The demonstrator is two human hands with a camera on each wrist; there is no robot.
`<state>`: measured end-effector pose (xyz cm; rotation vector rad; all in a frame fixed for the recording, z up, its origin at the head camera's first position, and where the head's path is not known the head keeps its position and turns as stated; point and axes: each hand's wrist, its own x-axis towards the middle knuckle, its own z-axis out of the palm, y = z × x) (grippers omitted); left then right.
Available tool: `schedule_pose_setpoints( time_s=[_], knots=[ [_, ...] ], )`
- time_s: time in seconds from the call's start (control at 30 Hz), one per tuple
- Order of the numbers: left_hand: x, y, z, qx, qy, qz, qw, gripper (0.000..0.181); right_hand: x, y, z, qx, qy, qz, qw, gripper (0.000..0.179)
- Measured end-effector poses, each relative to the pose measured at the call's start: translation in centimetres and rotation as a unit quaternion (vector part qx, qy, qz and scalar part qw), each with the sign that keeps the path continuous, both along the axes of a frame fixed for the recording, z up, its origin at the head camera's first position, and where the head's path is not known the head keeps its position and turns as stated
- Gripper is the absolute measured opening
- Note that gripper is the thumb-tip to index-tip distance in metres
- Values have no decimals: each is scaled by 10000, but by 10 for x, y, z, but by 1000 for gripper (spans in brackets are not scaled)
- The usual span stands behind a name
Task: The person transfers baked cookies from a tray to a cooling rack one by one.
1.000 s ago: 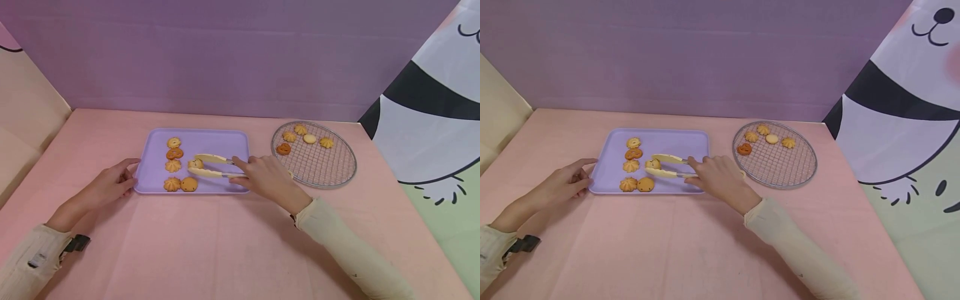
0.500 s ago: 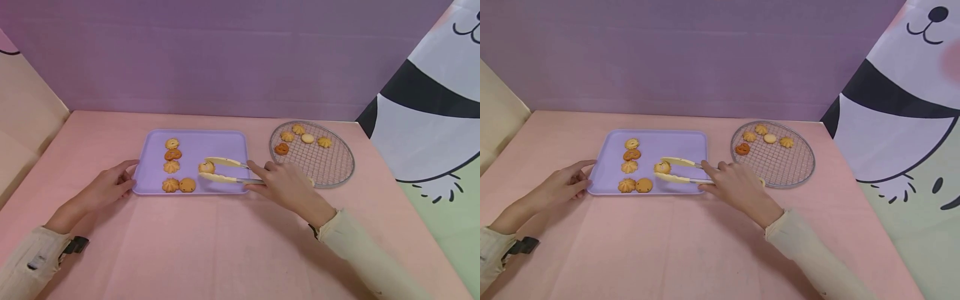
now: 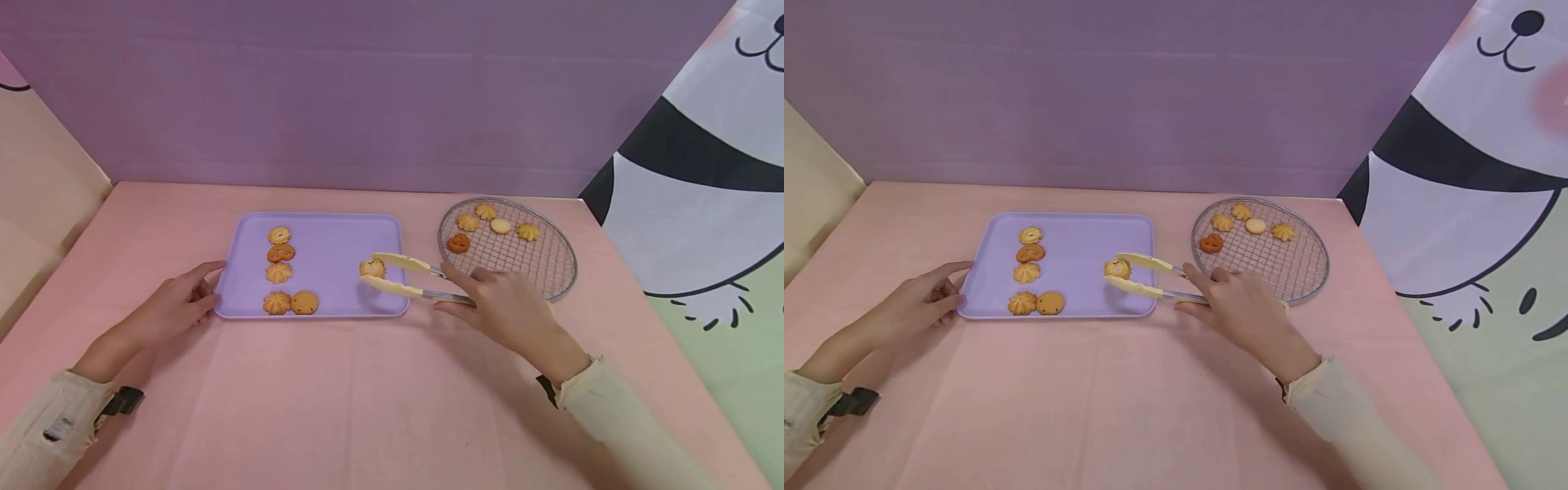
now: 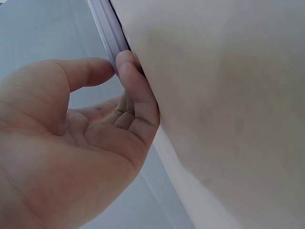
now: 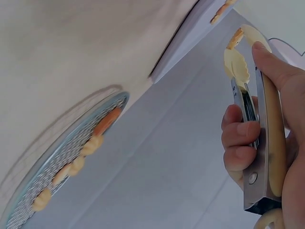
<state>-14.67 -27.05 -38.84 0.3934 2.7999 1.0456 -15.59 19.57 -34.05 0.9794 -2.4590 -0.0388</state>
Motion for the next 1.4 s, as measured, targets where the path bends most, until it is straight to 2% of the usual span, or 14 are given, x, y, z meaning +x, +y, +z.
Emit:
schedule_pose_setpoints(
  time_s=[0.17,0.43,0.57,0.77,1.03,1.4],
  knots=[
    [0,0,-1,31,14,-13,10000,51,1,15,-2,-218,-171,-180,9995,58],
    [1,0,-1,4,94,-8,10000,51,1,38,-3,-233,-286,-618,9974,58],
    [1,1,0,-6,139,-13,9999,51,1,51,-2,-312,-147,-783,9963,56],
    [0,0,0,-29,33,31,10000,51,-1,68,-5,-210,147,-954,9951,57],
    [-1,0,-4,25,3,16,10000,51,-4,87,-10,-246,-168,-1413,9895,62],
    [-1,0,-4,-27,9,22,10000,50,-13,109,-13,-371,-386,-1802,9822,61]
  ],
)
